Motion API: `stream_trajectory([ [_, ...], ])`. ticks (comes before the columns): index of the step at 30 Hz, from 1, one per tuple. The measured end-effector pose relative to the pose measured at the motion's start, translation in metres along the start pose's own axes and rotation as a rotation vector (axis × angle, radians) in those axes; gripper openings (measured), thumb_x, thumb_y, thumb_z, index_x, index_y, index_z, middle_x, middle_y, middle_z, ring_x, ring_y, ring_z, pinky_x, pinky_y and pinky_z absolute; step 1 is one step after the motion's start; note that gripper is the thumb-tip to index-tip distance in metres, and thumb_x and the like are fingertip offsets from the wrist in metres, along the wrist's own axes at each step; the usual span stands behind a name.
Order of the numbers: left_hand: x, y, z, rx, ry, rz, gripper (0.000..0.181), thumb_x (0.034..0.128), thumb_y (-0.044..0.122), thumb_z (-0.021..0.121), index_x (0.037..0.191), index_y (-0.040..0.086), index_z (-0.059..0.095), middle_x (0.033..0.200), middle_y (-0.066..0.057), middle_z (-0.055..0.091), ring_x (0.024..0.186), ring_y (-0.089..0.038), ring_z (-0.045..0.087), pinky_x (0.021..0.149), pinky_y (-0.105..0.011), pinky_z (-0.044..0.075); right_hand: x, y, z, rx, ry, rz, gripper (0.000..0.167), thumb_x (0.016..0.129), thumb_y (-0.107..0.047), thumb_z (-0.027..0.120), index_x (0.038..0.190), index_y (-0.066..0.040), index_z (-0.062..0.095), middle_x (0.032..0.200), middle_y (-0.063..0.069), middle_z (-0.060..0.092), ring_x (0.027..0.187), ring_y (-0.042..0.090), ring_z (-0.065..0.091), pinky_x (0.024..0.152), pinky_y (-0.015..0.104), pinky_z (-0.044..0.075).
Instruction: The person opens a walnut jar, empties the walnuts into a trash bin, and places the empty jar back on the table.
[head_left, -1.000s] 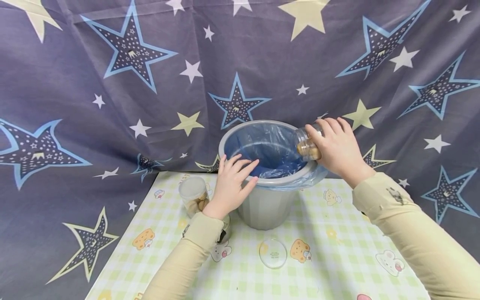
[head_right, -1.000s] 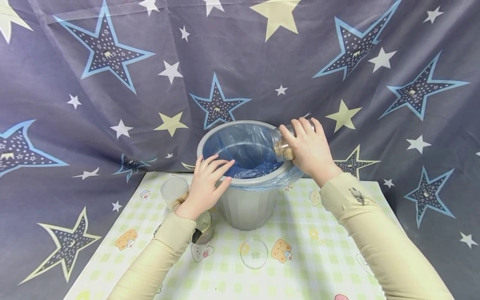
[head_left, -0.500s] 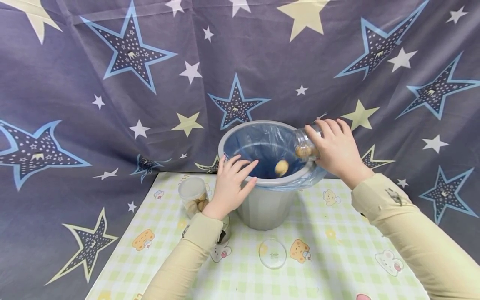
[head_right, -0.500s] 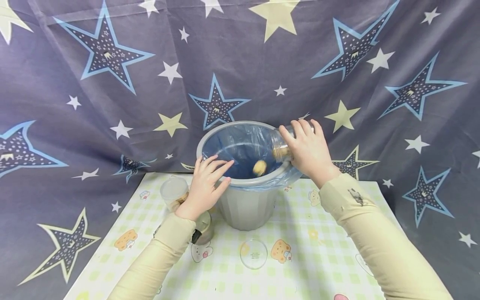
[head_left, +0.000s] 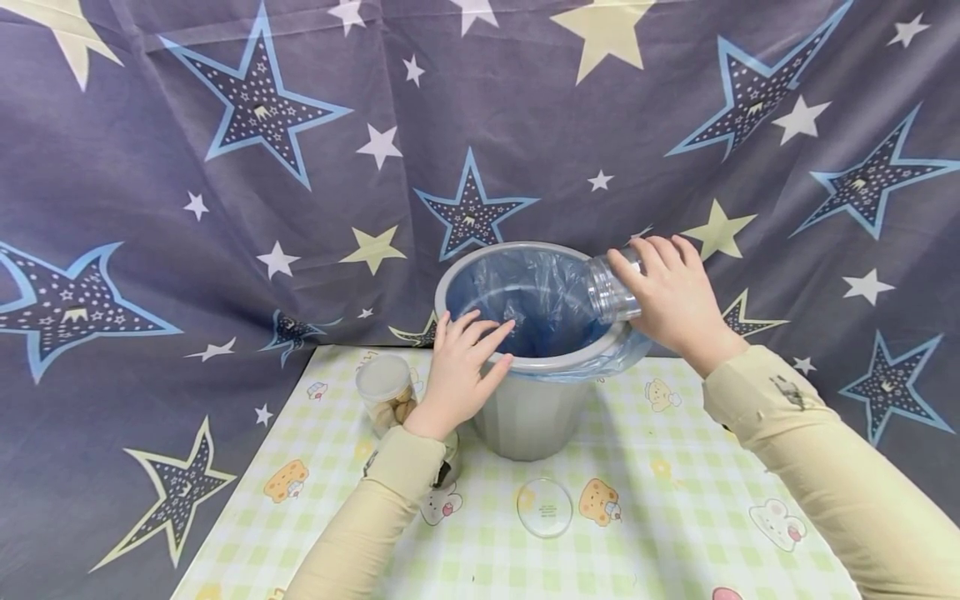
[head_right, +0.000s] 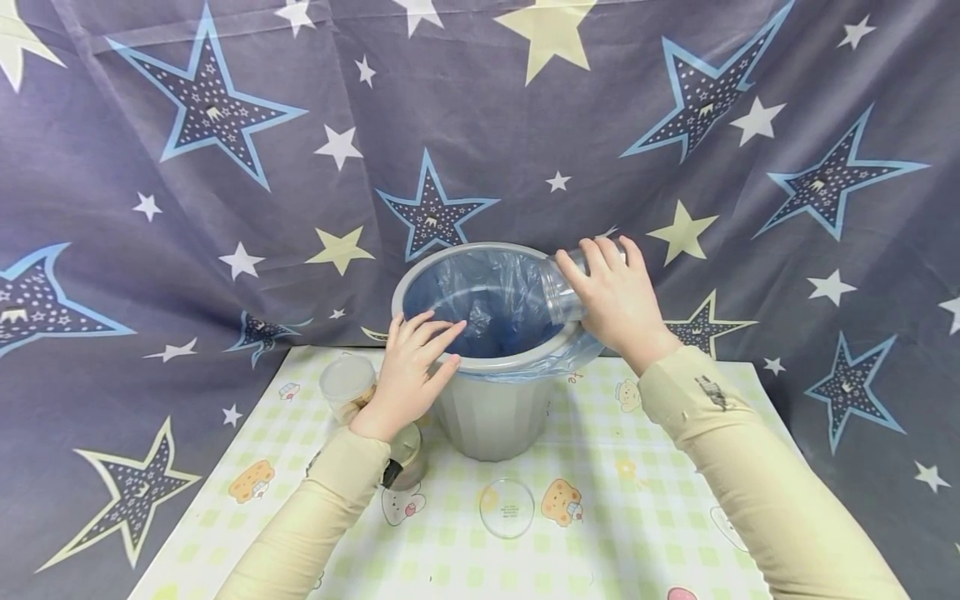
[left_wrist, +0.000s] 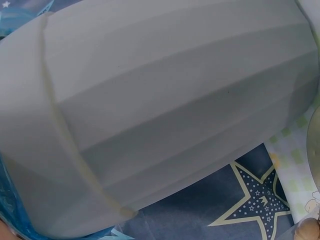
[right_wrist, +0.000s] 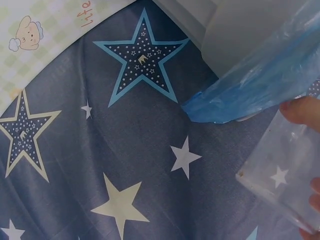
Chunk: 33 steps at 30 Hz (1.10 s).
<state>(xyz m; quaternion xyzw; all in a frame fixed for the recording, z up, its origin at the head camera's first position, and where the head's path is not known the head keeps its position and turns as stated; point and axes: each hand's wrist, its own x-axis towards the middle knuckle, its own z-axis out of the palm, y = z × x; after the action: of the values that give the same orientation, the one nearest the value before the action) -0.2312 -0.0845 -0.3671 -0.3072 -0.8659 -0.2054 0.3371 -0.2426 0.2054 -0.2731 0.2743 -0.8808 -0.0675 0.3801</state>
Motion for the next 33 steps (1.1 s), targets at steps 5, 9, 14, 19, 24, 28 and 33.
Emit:
stream_trajectory([
  [5,0.000,0.000,0.000,-0.004,0.001,0.001,0.061,0.0986,0.057,0.021,0.130,0.020,0.060,0.117,-0.006,0.063,0.126,-0.031,0.045,0.110,-0.063,0.020,0.000,0.000,-0.001,-0.007,-0.015,-0.002,0.083,0.048,-0.010,0.089,0.122,-0.010,0.050,0.122,0.025,0.053,0.112,0.041,0.048,0.098,0.059,0.036],
  [9,0.000,0.000,0.001,-0.001,0.003,0.001,0.061,0.0987,0.057,0.022,0.130,0.020,0.059,0.117,-0.006,0.062,0.126,-0.031,0.045,0.110,-0.063,0.020,-0.001,0.001,0.000,-0.004,-0.009,-0.003,0.083,0.049,-0.011,0.088,0.123,-0.009,0.051,0.123,0.025,0.053,0.112,0.041,0.048,0.098,0.059,0.036],
  [14,0.000,0.001,0.001,-0.006,0.007,0.005,0.060,0.0989,0.056,0.023,0.129,0.020,0.060,0.117,-0.006,0.063,0.125,-0.032,0.045,0.110,-0.063,0.020,-0.004,0.003,0.001,0.017,-0.007,0.028,0.084,0.048,-0.013,0.088,0.123,-0.009,0.050,0.123,0.025,0.053,0.113,0.041,0.047,0.099,0.059,0.035],
  [19,0.001,0.002,0.000,-0.019,0.006,-0.003,0.059,0.0990,0.056,0.024,0.129,0.019,0.060,0.117,-0.007,0.062,0.126,-0.033,0.045,0.110,-0.063,0.019,-0.005,0.003,0.000,0.043,-0.010,0.060,0.088,0.048,-0.016,0.088,0.126,-0.007,0.048,0.121,0.025,0.052,0.111,0.041,0.046,0.097,0.058,0.036],
  [24,0.001,0.001,0.001,-0.016,0.005,-0.001,0.061,0.0988,0.056,0.023,0.129,0.019,0.060,0.117,-0.006,0.062,0.126,-0.033,0.045,0.110,-0.063,0.019,-0.007,0.003,-0.002,0.108,-0.015,0.124,0.089,0.048,-0.016,0.087,0.128,-0.005,0.048,0.121,0.024,0.052,0.110,0.042,0.046,0.095,0.057,0.038],
  [28,0.000,0.001,0.000,-0.017,0.004,-0.001,0.056,0.0994,0.054,0.027,0.129,0.019,0.060,0.117,-0.007,0.062,0.126,-0.032,0.045,0.110,-0.063,0.019,-0.010,0.005,-0.001,0.192,-0.024,0.214,0.090,0.048,-0.019,0.088,0.127,-0.004,0.047,0.121,0.023,0.053,0.109,0.043,0.047,0.089,0.060,0.040],
  [33,0.000,0.001,0.000,-0.019,0.000,-0.006,0.057,0.0994,0.054,0.026,0.130,0.019,0.059,0.117,-0.007,0.062,0.126,-0.032,0.045,0.110,-0.063,0.018,-0.015,0.006,-0.001,0.269,-0.036,0.314,0.092,0.048,-0.024,0.089,0.128,-0.003,0.047,0.119,0.024,0.055,0.108,0.043,0.048,0.086,0.061,0.041],
])
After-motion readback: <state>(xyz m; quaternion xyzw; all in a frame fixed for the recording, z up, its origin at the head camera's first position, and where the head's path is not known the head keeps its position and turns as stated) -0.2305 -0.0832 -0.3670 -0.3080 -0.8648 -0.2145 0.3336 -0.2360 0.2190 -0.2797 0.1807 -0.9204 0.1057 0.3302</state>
